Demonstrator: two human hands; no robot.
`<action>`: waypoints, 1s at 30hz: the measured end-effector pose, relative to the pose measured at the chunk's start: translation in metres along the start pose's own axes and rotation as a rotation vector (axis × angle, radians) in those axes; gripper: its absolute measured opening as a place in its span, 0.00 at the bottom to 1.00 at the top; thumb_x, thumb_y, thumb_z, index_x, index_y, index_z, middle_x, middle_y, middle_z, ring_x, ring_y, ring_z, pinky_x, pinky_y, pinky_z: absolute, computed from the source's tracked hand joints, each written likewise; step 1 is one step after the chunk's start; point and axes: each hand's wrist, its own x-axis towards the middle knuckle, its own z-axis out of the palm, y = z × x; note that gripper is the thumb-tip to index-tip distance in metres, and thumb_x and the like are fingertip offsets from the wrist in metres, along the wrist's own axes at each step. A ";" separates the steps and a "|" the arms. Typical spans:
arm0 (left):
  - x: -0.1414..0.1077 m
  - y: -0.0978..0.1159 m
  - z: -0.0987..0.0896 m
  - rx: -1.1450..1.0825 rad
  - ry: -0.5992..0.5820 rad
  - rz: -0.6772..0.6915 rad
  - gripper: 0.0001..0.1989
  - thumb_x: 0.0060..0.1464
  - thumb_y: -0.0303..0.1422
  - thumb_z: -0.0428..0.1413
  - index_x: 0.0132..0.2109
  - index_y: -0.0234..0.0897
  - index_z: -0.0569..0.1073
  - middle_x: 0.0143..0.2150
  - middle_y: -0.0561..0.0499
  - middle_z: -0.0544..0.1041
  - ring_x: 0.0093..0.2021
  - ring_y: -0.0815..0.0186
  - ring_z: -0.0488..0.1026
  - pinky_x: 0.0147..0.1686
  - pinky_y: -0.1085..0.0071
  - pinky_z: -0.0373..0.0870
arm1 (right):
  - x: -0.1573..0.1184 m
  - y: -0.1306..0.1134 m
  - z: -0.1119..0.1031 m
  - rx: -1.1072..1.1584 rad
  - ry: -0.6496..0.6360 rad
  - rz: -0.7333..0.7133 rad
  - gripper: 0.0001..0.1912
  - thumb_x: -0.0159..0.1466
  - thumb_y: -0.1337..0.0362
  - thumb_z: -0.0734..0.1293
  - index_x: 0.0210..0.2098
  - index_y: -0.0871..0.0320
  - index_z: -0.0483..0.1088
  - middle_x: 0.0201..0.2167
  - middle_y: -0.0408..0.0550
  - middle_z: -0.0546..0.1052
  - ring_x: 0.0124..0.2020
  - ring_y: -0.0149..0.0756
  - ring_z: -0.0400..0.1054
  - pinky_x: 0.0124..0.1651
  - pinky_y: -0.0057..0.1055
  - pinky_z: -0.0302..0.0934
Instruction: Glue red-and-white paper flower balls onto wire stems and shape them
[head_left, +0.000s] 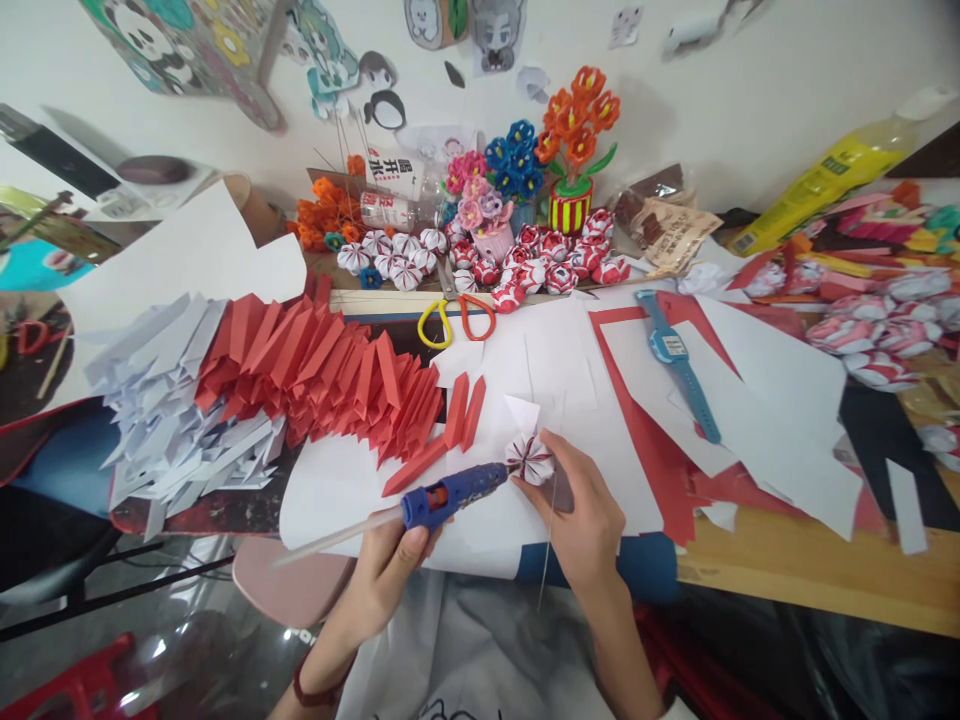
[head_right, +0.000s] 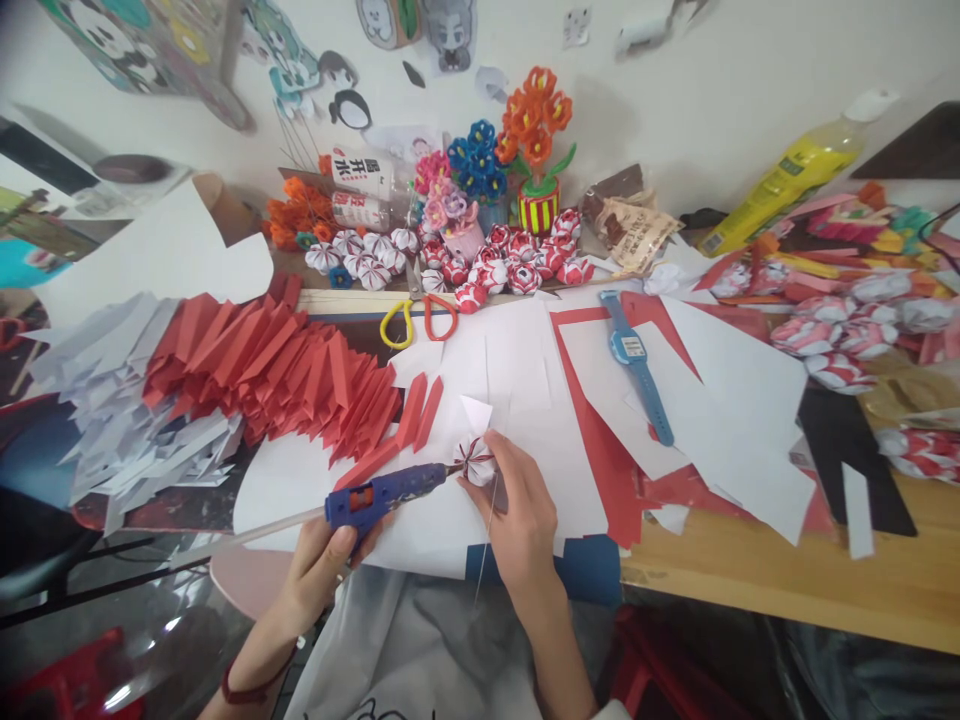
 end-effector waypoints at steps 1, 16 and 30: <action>0.002 0.001 0.001 -0.073 -0.038 -0.014 0.25 0.66 0.50 0.48 0.42 0.31 0.77 0.22 0.52 0.68 0.23 0.69 0.61 0.24 0.71 0.55 | 0.000 0.000 0.000 -0.003 -0.001 0.000 0.30 0.63 0.67 0.73 0.62 0.51 0.65 0.51 0.52 0.79 0.52 0.42 0.76 0.56 0.37 0.72; 0.018 0.003 0.010 0.499 0.032 0.422 0.19 0.66 0.35 0.48 0.62 0.38 0.67 0.49 0.42 0.75 0.46 0.56 0.71 0.47 0.60 0.67 | -0.006 0.015 -0.045 0.319 0.127 0.455 0.28 0.54 0.60 0.78 0.54 0.54 0.75 0.52 0.53 0.79 0.53 0.48 0.75 0.59 0.46 0.69; 0.037 0.006 0.036 1.146 0.091 0.574 0.21 0.67 0.33 0.52 0.65 0.34 0.67 0.49 0.42 0.76 0.47 0.55 0.71 0.45 0.61 0.62 | 0.000 0.020 -0.060 0.447 0.030 0.354 0.31 0.52 0.65 0.80 0.55 0.49 0.74 0.51 0.49 0.80 0.53 0.44 0.75 0.57 0.38 0.71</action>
